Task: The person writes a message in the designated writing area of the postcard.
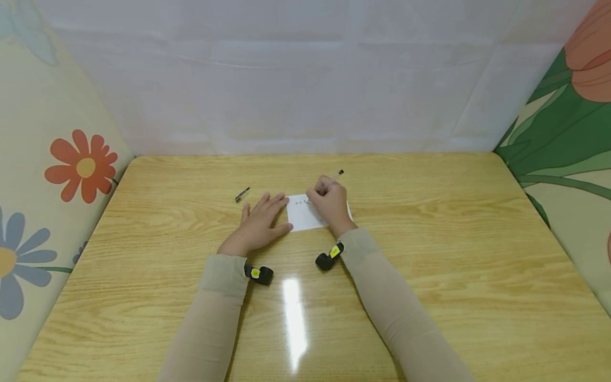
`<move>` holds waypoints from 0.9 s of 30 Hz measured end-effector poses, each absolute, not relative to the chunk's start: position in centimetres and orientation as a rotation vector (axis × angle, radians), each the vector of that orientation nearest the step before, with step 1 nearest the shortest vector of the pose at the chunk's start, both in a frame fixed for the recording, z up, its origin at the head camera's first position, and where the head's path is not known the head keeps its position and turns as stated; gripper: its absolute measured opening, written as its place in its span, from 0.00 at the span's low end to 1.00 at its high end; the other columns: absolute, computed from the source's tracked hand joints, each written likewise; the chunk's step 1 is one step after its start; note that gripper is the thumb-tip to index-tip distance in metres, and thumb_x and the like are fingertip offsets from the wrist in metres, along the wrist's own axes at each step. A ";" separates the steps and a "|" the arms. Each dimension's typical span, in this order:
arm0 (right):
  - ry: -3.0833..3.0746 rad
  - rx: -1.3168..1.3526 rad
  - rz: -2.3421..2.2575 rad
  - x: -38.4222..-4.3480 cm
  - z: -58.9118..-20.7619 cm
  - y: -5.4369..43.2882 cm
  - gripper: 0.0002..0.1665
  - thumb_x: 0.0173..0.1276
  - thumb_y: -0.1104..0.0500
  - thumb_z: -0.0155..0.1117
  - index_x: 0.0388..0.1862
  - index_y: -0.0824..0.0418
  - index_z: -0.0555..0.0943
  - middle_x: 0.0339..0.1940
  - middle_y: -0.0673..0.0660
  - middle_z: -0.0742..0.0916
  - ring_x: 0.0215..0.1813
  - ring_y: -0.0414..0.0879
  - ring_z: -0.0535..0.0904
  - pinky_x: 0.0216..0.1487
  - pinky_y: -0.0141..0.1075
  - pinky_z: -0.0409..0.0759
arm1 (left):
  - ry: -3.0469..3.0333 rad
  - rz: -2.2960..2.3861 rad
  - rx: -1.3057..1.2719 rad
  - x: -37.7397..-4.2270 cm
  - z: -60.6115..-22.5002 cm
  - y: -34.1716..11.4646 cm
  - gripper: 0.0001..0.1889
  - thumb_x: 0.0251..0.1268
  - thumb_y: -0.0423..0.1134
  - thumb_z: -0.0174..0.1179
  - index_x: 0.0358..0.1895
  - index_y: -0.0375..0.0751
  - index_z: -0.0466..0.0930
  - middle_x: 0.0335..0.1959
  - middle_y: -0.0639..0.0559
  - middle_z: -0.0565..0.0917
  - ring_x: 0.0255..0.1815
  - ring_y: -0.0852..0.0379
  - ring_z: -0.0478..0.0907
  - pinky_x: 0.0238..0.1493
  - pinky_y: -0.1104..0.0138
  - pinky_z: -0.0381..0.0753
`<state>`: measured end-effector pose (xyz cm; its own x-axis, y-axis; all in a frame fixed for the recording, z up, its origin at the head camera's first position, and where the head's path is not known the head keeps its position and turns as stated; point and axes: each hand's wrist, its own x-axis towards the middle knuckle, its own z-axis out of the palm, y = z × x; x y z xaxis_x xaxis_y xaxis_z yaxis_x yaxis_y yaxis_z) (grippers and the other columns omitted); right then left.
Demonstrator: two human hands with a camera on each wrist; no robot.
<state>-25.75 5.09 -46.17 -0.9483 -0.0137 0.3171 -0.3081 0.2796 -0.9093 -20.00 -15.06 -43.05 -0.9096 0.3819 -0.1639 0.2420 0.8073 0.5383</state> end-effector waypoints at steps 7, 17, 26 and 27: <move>-2.299 0.263 1.760 -25.6 -46.0 5.1 0.14 0.61 0.67 0.61 0.18 0.58 0.71 0.17 0.50 0.74 0.24 0.42 0.68 0.27 0.32 0.66 | 2.731 0.760 0.483 -20.0 -43.1 -15.0 0.38 0.77 0.51 0.56 0.82 0.42 0.52 0.83 0.43 0.49 0.83 0.39 0.35 0.73 0.33 0.23; -2.300 0.296 1.734 -25.6 -46.1 5.1 0.13 0.61 0.66 0.62 0.19 0.59 0.73 0.17 0.51 0.75 0.24 0.43 0.69 0.28 0.33 0.67 | 2.731 0.760 0.480 -20.0 -43.0 -15.0 0.38 0.77 0.51 0.56 0.82 0.42 0.52 0.83 0.44 0.48 0.83 0.39 0.35 0.73 0.33 0.23; -2.298 0.272 1.743 -25.6 -46.1 5.1 0.13 0.61 0.67 0.62 0.18 0.59 0.72 0.17 0.50 0.74 0.24 0.42 0.68 0.27 0.31 0.66 | 2.733 0.761 0.482 -20.0 -43.2 -15.0 0.38 0.77 0.51 0.56 0.82 0.42 0.52 0.83 0.44 0.49 0.83 0.39 0.35 0.73 0.33 0.23; -2.292 0.270 1.740 -25.6 -46.1 5.1 0.13 0.61 0.67 0.62 0.18 0.59 0.72 0.17 0.50 0.74 0.23 0.42 0.68 0.26 0.31 0.66 | 2.732 0.762 0.482 -20.1 -43.2 -15.0 0.38 0.77 0.51 0.56 0.82 0.42 0.52 0.83 0.44 0.49 0.83 0.39 0.35 0.73 0.33 0.23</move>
